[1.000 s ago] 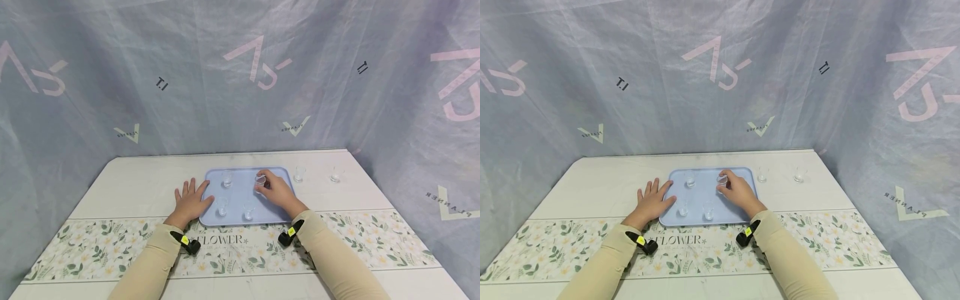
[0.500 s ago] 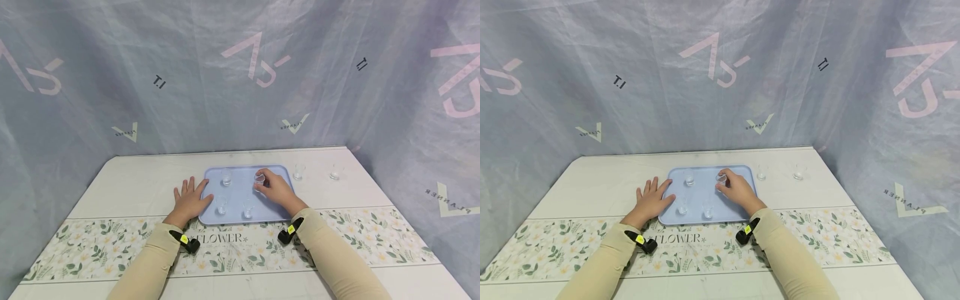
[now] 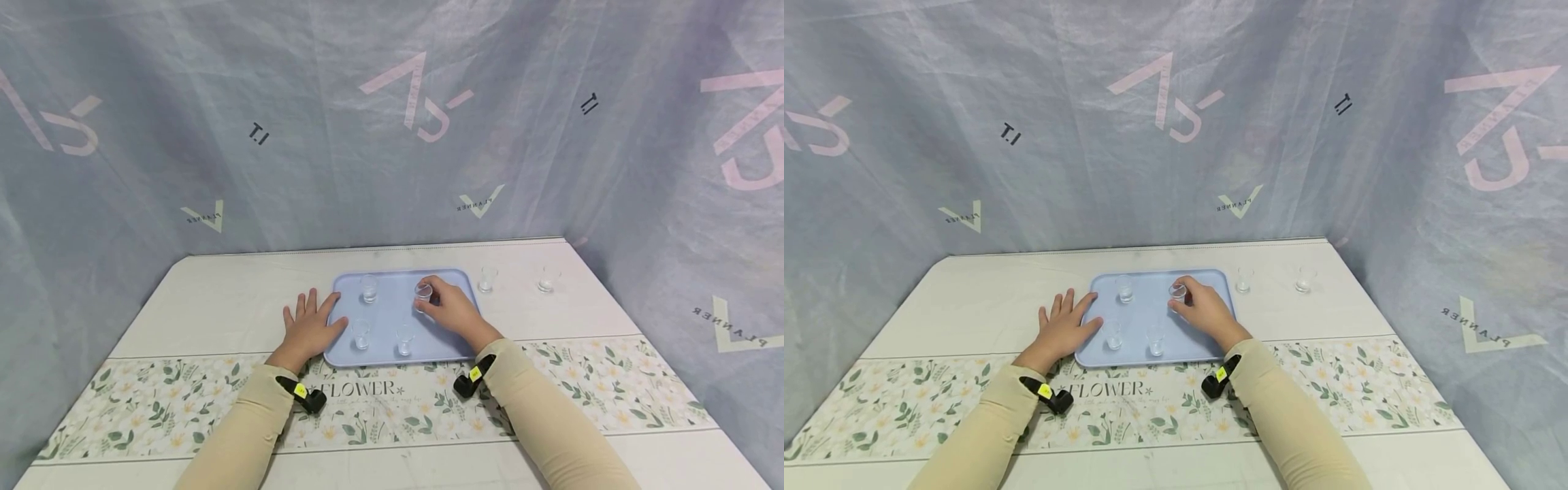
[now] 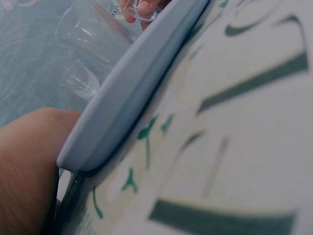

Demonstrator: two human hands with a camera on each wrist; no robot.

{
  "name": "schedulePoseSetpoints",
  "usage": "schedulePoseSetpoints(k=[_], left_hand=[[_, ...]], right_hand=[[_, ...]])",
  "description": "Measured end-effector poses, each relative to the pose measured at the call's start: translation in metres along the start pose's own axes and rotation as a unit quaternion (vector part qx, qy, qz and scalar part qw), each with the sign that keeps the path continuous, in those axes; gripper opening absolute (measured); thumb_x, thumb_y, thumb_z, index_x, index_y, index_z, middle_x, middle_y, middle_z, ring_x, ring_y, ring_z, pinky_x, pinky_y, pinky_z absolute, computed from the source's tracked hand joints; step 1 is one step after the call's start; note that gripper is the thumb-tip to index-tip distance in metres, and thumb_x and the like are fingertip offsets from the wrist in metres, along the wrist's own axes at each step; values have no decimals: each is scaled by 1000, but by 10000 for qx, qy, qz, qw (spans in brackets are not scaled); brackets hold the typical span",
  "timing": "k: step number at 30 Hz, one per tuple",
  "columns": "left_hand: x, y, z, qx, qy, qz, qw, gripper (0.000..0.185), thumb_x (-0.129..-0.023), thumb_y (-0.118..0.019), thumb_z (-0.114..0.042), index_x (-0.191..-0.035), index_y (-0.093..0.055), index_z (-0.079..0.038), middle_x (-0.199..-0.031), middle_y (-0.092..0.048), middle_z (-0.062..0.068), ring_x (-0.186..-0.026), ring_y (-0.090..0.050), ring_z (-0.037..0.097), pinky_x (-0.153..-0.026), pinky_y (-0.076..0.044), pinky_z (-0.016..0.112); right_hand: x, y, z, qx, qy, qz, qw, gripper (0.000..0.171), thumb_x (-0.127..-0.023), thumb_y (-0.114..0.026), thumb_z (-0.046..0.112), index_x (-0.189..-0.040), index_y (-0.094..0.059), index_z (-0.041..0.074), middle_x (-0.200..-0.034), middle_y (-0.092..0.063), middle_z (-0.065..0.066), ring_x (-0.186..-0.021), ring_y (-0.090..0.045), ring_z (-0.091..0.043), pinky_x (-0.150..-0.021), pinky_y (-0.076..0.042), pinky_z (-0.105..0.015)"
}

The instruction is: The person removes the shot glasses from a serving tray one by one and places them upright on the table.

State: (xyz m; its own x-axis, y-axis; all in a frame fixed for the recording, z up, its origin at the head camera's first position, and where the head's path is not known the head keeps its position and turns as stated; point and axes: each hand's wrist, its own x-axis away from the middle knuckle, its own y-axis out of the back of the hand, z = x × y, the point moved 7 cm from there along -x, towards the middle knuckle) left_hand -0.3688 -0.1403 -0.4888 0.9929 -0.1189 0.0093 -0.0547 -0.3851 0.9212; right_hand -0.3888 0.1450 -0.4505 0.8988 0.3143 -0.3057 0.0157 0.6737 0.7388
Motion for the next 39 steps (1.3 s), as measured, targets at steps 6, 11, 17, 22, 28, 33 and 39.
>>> schedulePoseSetpoints(k=[6, 11, 17, 22, 28, 33, 39], left_hand=[[-1, 1, -1, -17, 19, 3, 10000, 72, -101, -47, -52, -162, -27, -20, -167, -2, 26, -152, 6, 48, -113, 10, 71], [-1, -2, 1, -14, 30, 37, 10000, 73, -101, -47, -53, -162, -27, -19, -167, -1, 26, -152, 7, 48, -113, 10, 72], [-3, -5, 3, 30, 44, 84, 10000, 73, -101, -46, -54, -162, -26, -21, -167, 1, 25, -152, 9, 47, -113, 12, 71], [-3, -4, 3, 19, 31, 71, 10000, 73, -101, -46, -54, -162, -26, -21, -167, 1, 25, -152, 9, 47, -113, 12, 71], [-2, -3, 2, 5, 40, 75, 10000, 73, -101, -46, -54, -162, -26, -20, -167, 1, 26, -152, 8, 48, -112, 12, 72], [-2, -4, 1, 5, 34, 82, 10000, 73, -101, -45, -54, -162, -25, -21, -167, 1, 25, -152, 9, 47, -113, 12, 71], [-1, -3, 1, 23, 24, 66, 10000, 73, -101, -46, -53, -162, -25, -20, -167, 1, 26, -152, 8, 48, -113, 13, 71]], right_hand=[[-1, 0, -1, -10, -32, -1, 10000, 35, -93, -75, 25, -122, -62, 10, -93, -69, -4, -79, -60, -16, -74, -50, -35], [1, 2, 0, -87, -27, 3, 10000, 34, -92, -76, 24, -120, -63, 9, -96, -69, -5, -81, -60, -17, -75, -50, -36], [7, 11, -5, -66, -97, -57, 9999, 35, -92, -77, 27, -120, -64, 10, -93, -69, -4, -80, -60, -16, -74, -51, -35], [13, 25, -11, 42, -157, -220, 9996, 37, -91, -77, 30, -121, -66, 12, -94, -71, -5, -82, -62, -18, -75, -51, -38], [23, 43, -21, 2, -68, -492, 9988, 36, -89, -80, 29, -118, -67, 13, -99, -73, -6, -85, -65, -22, -77, -53, -41], [35, 59, -32, 15, 56, -642, 9979, 36, -88, -81, 29, -118, -67, 13, -101, -73, -5, -83, -66, -21, -75, -54, -39], [49, 77, -41, 197, 199, -856, 9959, 36, -88, -81, 26, -117, -68, 10, -98, -73, -6, -80, -65, -21, -70, -53, -37]])
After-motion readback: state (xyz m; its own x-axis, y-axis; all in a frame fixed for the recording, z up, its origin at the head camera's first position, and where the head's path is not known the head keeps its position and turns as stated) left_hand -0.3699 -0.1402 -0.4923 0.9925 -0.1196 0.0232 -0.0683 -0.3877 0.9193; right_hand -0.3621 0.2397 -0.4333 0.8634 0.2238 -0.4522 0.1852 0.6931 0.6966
